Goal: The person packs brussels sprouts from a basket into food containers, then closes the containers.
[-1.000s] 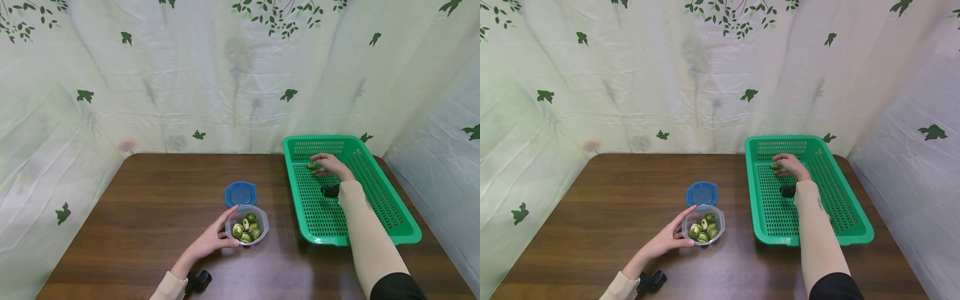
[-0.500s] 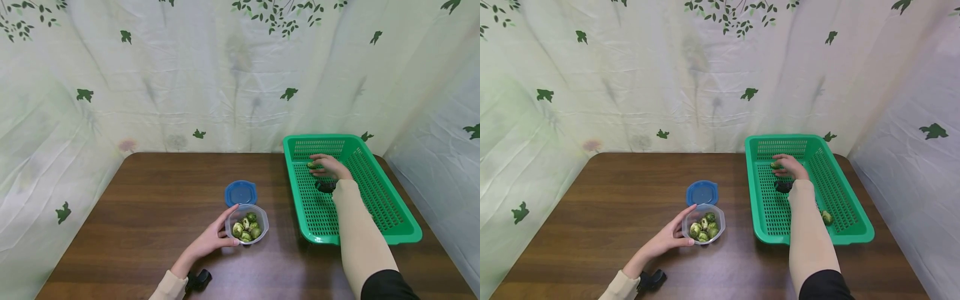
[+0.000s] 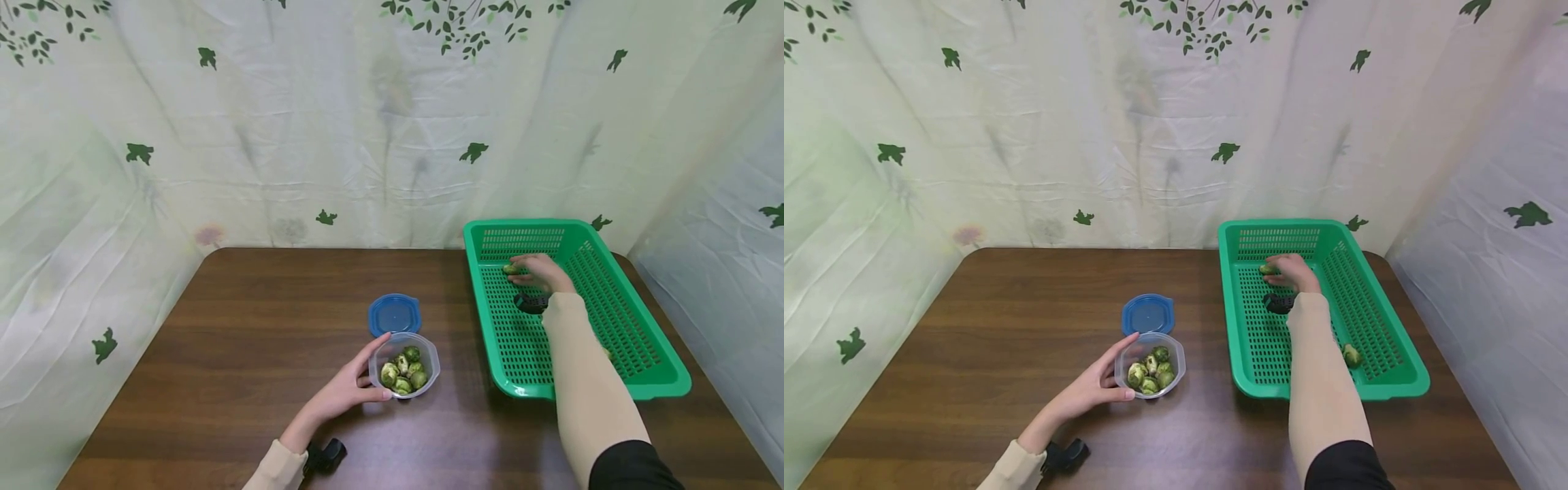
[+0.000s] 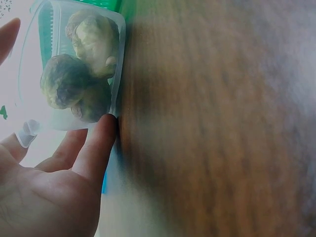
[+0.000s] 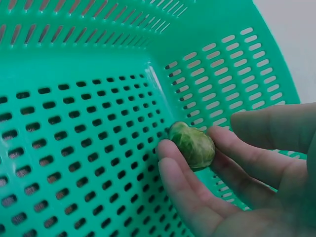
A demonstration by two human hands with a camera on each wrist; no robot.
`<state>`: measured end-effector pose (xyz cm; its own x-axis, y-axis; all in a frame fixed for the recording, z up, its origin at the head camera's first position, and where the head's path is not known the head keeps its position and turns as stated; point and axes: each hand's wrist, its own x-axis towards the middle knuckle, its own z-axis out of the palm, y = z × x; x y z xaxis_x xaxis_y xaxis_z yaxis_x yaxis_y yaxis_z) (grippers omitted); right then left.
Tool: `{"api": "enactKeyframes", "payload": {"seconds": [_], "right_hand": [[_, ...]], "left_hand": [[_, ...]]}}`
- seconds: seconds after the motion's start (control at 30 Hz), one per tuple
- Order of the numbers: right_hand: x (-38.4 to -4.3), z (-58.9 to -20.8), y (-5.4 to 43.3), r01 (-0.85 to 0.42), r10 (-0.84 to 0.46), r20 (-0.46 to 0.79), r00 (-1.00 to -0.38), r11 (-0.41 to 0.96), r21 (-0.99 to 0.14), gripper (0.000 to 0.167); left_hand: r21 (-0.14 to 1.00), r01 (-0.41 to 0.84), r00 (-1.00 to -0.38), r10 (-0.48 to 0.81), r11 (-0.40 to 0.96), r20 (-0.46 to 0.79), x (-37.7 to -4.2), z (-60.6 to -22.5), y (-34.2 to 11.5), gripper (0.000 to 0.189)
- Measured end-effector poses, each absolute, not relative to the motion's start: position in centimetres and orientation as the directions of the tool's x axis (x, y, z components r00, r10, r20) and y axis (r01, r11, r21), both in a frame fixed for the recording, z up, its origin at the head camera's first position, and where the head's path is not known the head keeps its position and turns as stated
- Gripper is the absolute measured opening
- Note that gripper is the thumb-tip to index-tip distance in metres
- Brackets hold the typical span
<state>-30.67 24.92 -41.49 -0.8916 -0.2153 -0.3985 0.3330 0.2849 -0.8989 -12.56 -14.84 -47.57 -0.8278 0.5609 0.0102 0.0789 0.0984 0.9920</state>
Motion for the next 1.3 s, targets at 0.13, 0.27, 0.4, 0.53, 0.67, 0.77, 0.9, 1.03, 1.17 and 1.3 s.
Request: {"api": "enactKeyframes", "payload": {"seconds": [0.13, 0.27, 0.4, 0.53, 0.67, 0.77, 0.9, 1.03, 1.17, 1.3], "right_hand": [[-30.5, -40.8, 25.0, 0.312, -0.211, -0.387, -0.898, 0.318, -0.896, 0.048], [-30.3, -40.2, 25.1, 0.295, -0.224, -0.378, -0.899, 0.329, -0.897, 0.048], [-30.0, -39.7, 25.5, 0.285, -0.241, -0.377, -0.894, 0.342, -0.895, 0.049], [-29.8, -39.3, 25.8, 0.269, -0.25, -0.368, -0.896, 0.356, -0.895, 0.048], [-29.6, -38.9, 25.8, 0.24, -0.267, -0.343, -0.901, 0.354, -0.904, 0.046], [-29.4, -38.5, 25.7, 0.219, -0.28, -0.322, -0.904, 0.345, -0.913, 0.043], [-29.0, -38.1, 25.5, 0.184, -0.298, -0.297, -0.907, 0.353, -0.917, 0.04], [-28.6, -37.7, 25.3, 0.154, -0.312, -0.28, -0.908, 0.373, -0.915, 0.039], [-28.0, -37.3, 25.2, 0.129, -0.322, -0.265, -0.909, 0.388, -0.912, 0.037], [-27.5, -37.0, 25.1, 0.111, -0.333, -0.249, -0.909, 0.384, -0.916, 0.036]], "left_hand": [[0.993, 0.078, -0.826, 0.563, 0.09, 0.014, -12.6, -47.7, -14.8, 0.088], [0.994, 0.064, -0.828, 0.56, 0.091, 0.002, -12.6, -47.6, -14.8, 0.089], [0.993, 0.06, -0.829, 0.558, 0.098, -0.005, -12.5, -47.4, -14.7, 0.09], [0.994, 0.053, -0.831, 0.556, 0.097, -0.011, -12.6, -47.4, -14.7, 0.09], [0.994, 0.051, -0.831, 0.557, 0.093, -0.009, -12.6, -47.5, -14.7, 0.09], [0.994, 0.055, -0.831, 0.556, 0.097, -0.008, -12.5, -47.5, -14.7, 0.09], [0.994, 0.055, -0.831, 0.556, 0.097, -0.008, -12.5, -47.5, -14.8, 0.089], [0.994, 0.058, -0.83, 0.557, 0.088, -0.001, -12.5, -47.5, -14.8, 0.089], [0.995, 0.06, -0.829, 0.559, 0.086, 0.002, -12.5, -47.4, -14.7, 0.089], [0.995, 0.058, -0.829, 0.559, 0.085, 0.0, -12.5, -47.4, -14.7, 0.089]]}}
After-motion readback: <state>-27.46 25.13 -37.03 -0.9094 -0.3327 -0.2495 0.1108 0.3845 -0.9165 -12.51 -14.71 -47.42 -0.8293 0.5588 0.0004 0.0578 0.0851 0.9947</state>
